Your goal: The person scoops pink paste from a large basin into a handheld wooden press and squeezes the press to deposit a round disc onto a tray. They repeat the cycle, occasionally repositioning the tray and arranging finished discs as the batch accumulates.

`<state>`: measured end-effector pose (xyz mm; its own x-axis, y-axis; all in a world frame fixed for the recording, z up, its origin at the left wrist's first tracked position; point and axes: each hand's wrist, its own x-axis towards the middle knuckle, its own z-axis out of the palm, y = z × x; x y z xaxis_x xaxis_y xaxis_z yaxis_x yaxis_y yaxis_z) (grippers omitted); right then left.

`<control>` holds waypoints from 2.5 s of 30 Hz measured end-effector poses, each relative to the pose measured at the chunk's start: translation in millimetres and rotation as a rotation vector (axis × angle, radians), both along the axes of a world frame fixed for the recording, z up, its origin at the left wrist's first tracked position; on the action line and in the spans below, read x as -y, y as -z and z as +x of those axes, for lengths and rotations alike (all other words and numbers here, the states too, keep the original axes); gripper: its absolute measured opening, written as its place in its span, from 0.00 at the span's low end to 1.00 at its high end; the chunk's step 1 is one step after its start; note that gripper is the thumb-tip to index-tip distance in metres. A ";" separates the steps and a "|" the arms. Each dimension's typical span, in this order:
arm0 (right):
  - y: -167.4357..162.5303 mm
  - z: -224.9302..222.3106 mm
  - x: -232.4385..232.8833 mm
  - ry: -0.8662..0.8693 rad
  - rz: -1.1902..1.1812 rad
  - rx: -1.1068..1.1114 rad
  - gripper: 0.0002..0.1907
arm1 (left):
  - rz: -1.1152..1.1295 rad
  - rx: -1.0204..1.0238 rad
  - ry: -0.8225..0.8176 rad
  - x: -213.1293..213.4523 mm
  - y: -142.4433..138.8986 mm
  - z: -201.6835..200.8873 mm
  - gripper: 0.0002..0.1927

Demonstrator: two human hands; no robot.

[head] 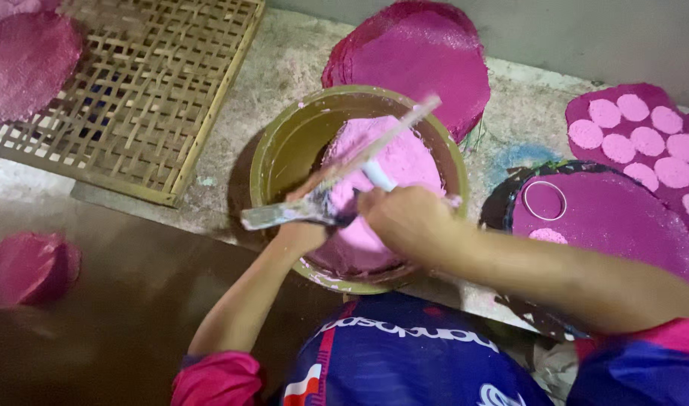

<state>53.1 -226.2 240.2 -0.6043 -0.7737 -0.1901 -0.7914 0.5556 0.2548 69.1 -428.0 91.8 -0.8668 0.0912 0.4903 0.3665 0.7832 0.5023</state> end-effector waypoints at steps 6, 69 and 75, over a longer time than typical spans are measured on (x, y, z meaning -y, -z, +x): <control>-16.7 20.5 -27.8 -0.210 -0.108 -0.112 0.09 | -0.181 0.405 -0.014 18.1 20.9 10.4 0.18; 124.9 -112.1 -64.5 0.413 -0.310 0.236 0.58 | 1.809 0.700 0.436 -86.8 -15.6 51.7 0.33; 42.6 -9.3 -179.0 -0.102 -2.089 1.419 0.60 | 1.789 1.246 1.041 -199.5 -3.6 49.5 0.20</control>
